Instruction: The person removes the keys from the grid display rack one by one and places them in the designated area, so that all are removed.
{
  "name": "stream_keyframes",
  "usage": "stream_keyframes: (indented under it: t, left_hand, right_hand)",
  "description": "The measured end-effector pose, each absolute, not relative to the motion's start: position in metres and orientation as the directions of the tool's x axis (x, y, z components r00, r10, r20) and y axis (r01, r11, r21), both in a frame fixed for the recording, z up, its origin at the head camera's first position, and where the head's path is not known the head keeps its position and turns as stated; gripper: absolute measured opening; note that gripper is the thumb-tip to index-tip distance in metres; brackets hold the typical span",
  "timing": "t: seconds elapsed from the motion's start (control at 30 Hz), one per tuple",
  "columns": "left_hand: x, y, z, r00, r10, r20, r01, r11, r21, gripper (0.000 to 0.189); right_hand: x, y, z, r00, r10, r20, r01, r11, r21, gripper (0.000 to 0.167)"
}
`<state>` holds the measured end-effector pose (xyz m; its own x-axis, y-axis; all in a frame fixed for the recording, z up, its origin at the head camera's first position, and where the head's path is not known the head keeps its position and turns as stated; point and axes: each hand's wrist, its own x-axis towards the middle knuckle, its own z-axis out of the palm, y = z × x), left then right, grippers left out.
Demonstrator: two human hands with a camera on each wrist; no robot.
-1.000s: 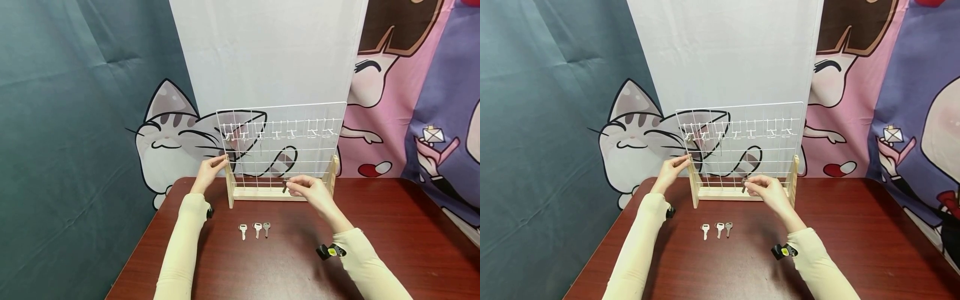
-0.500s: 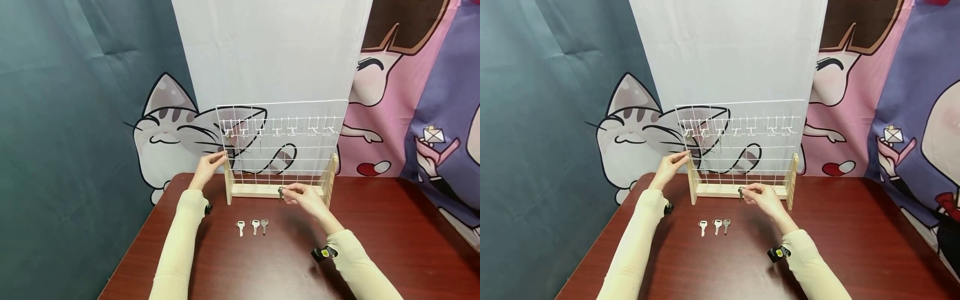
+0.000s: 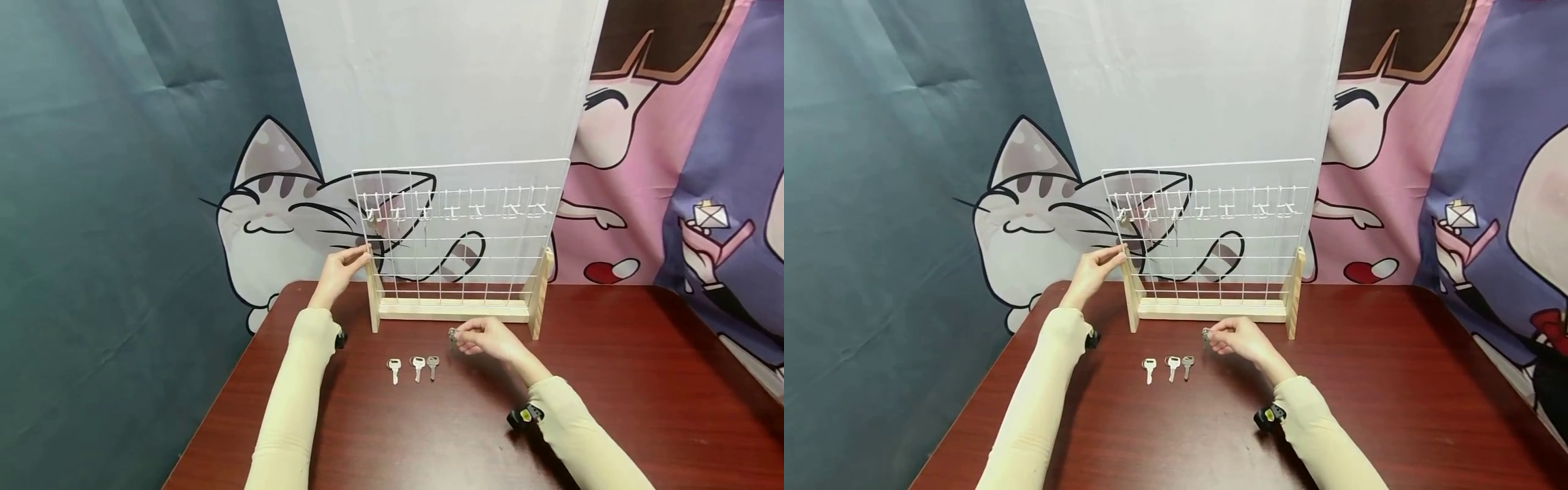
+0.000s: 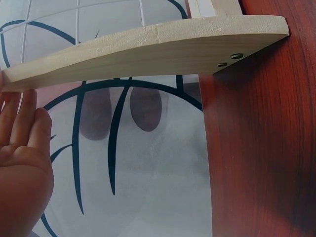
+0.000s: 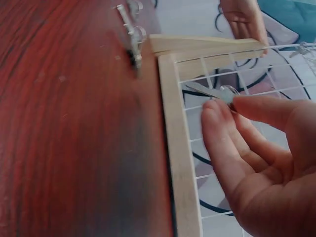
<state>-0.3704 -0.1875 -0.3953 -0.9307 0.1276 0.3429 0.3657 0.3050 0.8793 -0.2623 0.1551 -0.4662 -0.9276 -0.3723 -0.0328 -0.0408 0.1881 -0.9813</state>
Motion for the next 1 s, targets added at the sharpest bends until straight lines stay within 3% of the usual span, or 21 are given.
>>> stream_keyframes:
  t: [0.17, 0.57, 0.83, 1.0]
  left_hand:
    - [-0.370, -0.186, -0.397, -0.931, 0.121, 0.344, 0.365, 0.288, 0.886, 0.039]
    - [-0.371, -0.185, -0.396, -0.927, 0.131, 0.350, 0.373, 0.278, 0.885, 0.039]
    - [-0.366, -0.184, -0.392, -0.931, 0.137, 0.337, 0.363, 0.278, 0.889, 0.039]
    - [-0.364, -0.184, -0.388, -0.932, 0.149, 0.331, 0.361, 0.287, 0.887, 0.038]
  right_hand:
    - [-0.261, 0.152, -0.476, -0.894, -0.441, -0.081, -0.029, 0.236, -0.971, 0.020]
    - [-0.262, 0.147, -0.486, -0.867, -0.470, -0.169, 0.028, 0.292, -0.956, 0.016]
    - [-0.258, 0.143, -0.488, -0.909, -0.396, -0.131, -0.079, 0.472, -0.878, 0.011]
    - [-0.258, 0.143, -0.490, -0.917, -0.377, -0.132, -0.086, 0.508, -0.857, 0.011]
